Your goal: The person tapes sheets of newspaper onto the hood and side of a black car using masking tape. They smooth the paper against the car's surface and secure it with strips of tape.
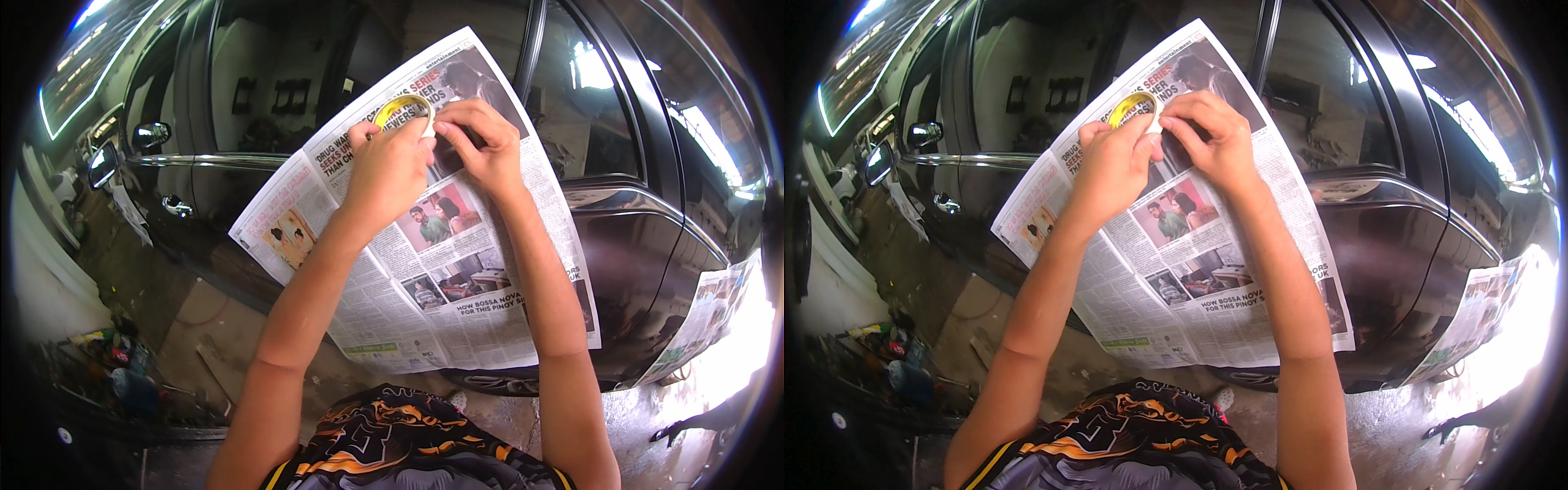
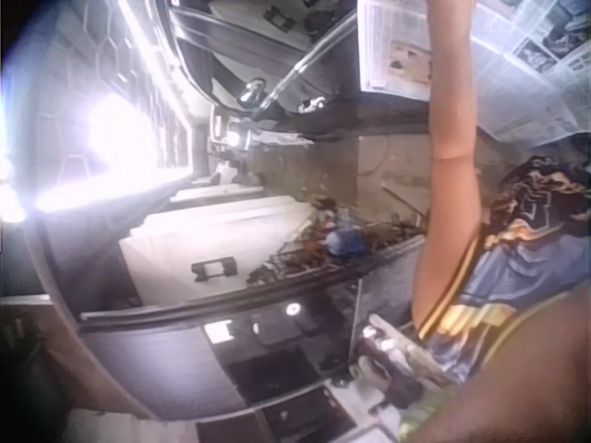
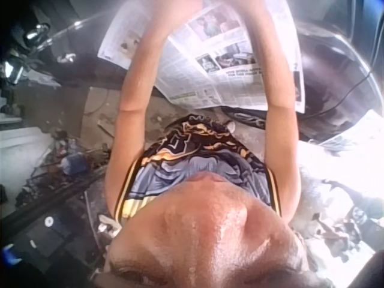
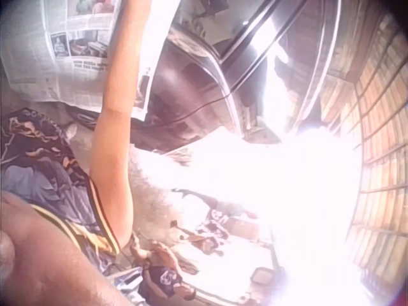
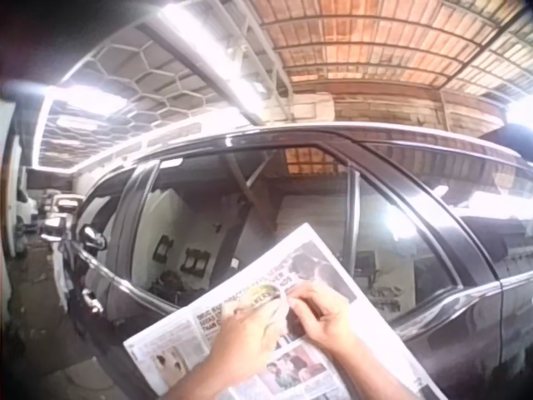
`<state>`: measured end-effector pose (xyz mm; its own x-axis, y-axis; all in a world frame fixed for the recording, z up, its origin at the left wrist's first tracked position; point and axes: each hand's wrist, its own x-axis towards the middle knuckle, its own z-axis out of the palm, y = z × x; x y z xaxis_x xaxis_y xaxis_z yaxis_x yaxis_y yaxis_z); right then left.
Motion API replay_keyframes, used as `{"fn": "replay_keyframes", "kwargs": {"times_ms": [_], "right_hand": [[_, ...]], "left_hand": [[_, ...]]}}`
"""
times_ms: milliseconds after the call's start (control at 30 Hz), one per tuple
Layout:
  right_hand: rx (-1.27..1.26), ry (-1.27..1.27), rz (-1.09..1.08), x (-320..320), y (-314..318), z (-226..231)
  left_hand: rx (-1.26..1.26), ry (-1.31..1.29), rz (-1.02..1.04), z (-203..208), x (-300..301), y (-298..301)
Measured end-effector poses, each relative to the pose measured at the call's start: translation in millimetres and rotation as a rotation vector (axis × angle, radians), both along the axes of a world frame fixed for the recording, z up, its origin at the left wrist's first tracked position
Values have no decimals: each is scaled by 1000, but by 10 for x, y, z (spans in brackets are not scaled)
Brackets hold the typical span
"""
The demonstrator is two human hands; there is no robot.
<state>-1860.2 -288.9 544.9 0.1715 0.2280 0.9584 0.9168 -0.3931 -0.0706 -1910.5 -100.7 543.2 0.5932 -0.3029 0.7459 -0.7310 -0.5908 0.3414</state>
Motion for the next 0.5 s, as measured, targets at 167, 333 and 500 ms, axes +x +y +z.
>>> {"fn": "replay_keyframes", "kwargs": {"times_ms": [167,333,500], "right_hand": [[30,-81,-62,87,19,15],[-53,-137,-184,77,-41,400],[-30,34,-194,296,-181,847]], "left_hand": [[-177,-266,-344,-181,-379,65],[-100,561,-56,-299,-319,903],[-204,769,-305,76,-152,1340]]}}
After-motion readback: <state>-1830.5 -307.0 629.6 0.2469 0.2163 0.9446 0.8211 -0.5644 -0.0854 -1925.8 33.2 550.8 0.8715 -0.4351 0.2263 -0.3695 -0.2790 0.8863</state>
